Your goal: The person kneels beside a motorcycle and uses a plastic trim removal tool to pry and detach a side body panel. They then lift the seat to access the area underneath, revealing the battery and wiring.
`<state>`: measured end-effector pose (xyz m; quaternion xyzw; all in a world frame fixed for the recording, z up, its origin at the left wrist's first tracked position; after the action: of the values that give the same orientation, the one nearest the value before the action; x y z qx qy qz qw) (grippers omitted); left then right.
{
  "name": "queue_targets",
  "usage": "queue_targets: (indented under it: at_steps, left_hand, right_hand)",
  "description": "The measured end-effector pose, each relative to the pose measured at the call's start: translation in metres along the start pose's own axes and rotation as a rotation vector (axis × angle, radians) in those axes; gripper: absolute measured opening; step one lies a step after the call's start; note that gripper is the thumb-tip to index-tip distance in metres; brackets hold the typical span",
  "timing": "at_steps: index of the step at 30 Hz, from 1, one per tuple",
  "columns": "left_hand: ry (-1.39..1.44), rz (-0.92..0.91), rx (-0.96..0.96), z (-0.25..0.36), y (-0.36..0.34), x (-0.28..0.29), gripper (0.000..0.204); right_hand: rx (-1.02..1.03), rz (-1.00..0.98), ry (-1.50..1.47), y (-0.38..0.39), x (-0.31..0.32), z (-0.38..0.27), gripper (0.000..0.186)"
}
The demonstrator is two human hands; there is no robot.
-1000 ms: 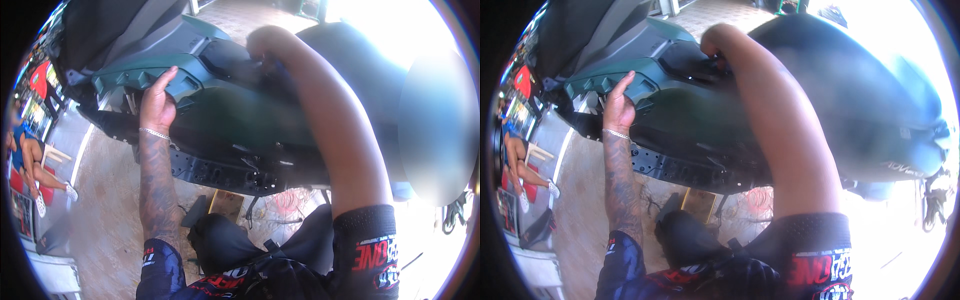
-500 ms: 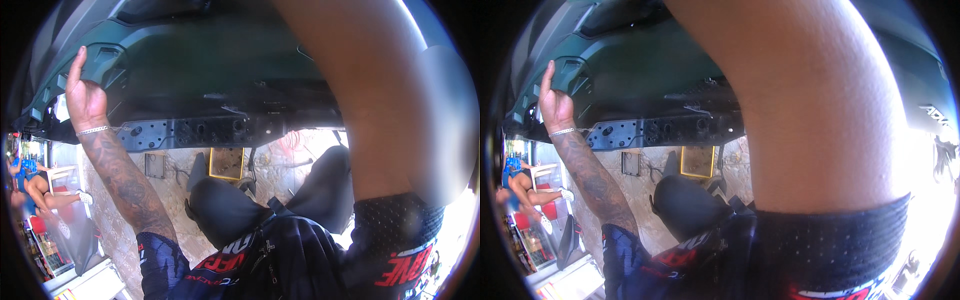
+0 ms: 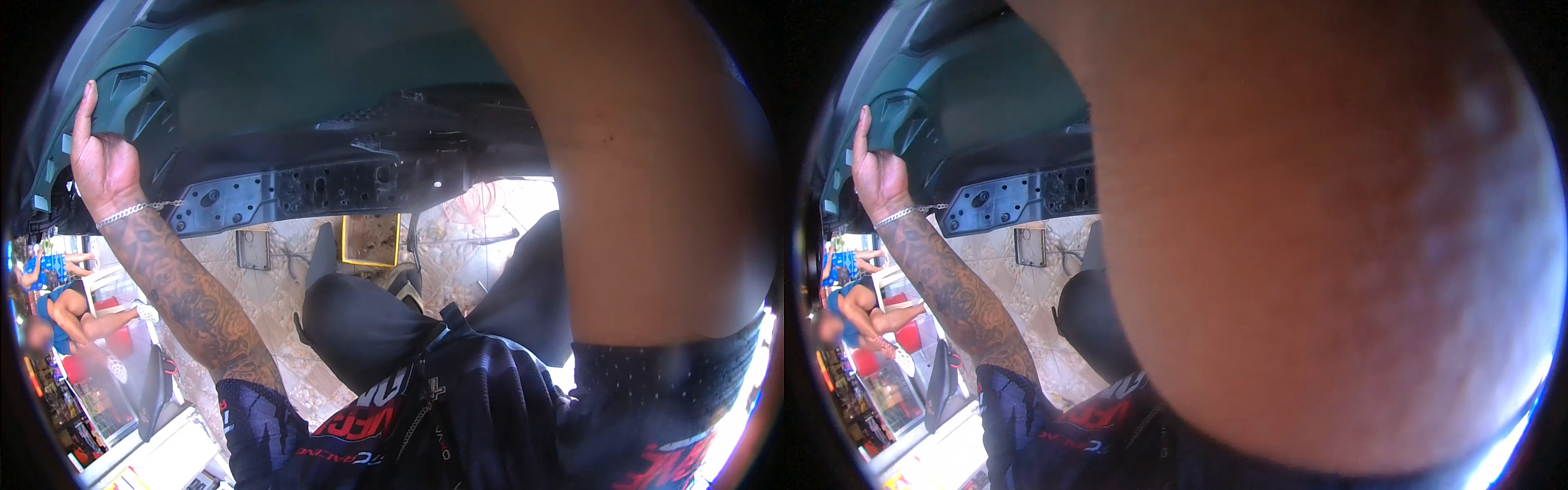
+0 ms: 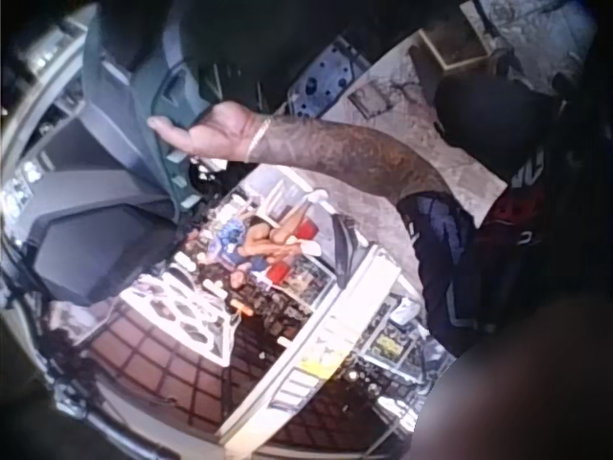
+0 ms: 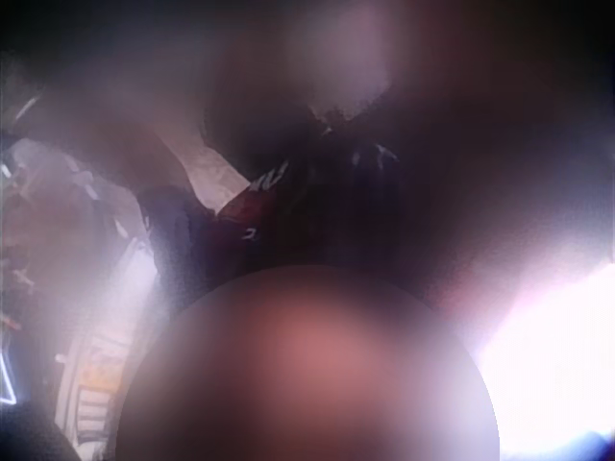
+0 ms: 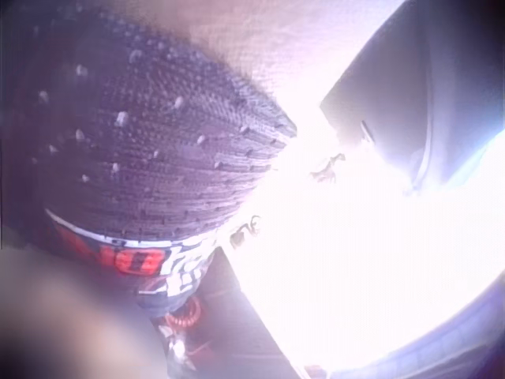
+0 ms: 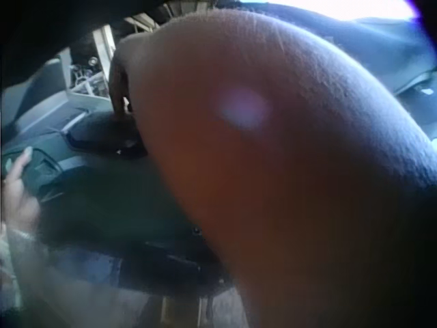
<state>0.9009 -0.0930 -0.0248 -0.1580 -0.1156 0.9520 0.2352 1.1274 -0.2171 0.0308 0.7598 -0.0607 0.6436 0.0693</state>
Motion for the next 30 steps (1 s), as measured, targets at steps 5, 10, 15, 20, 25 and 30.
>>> queue_targets:
  at_steps: [5,10,15,20,25,30]
  left_hand:
    - [0.012,0.004,-0.003,0.000,-0.002,0.003,0.028]
    - [0.012,0.001,0.007,0.000,0.002,-0.002,0.027]
    - [-0.002,0.032,0.005,0.000,0.009,-0.006,0.027]
    - [0.019,0.026,0.039,-0.001,0.012,-0.009,0.031]
    - [0.018,-0.015,0.074,-0.002,0.009,-0.007,0.029]
    - [0.032,-0.085,0.093,-0.001,0.008,-0.009,0.027]
  right_hand:
    - [0.011,0.010,-0.002,0.000,0.000,-0.003,0.041]
    - [0.016,0.012,0.003,-0.002,-0.001,-0.009,0.042]
    - [0.023,0.021,0.012,-0.003,0.001,-0.016,0.044]
    - [0.014,0.038,0.029,-0.002,0.005,-0.020,0.045]
    - [0.010,0.066,0.038,0.001,0.006,-0.021,0.046]
    - [-0.004,0.106,0.033,0.006,0.011,-0.019,0.048]
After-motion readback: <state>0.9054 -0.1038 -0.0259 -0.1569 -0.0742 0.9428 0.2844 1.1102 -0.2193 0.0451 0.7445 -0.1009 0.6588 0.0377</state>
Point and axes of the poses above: each hand's wrist, its own y-axis away from the middle knuckle, its own x-axis out of the back of the hand, z = x × y, the point moved 6 cm from there along -y, towards the middle knuckle, and after that the axes turned 14 degrees about -y, right-handed, at the moved point
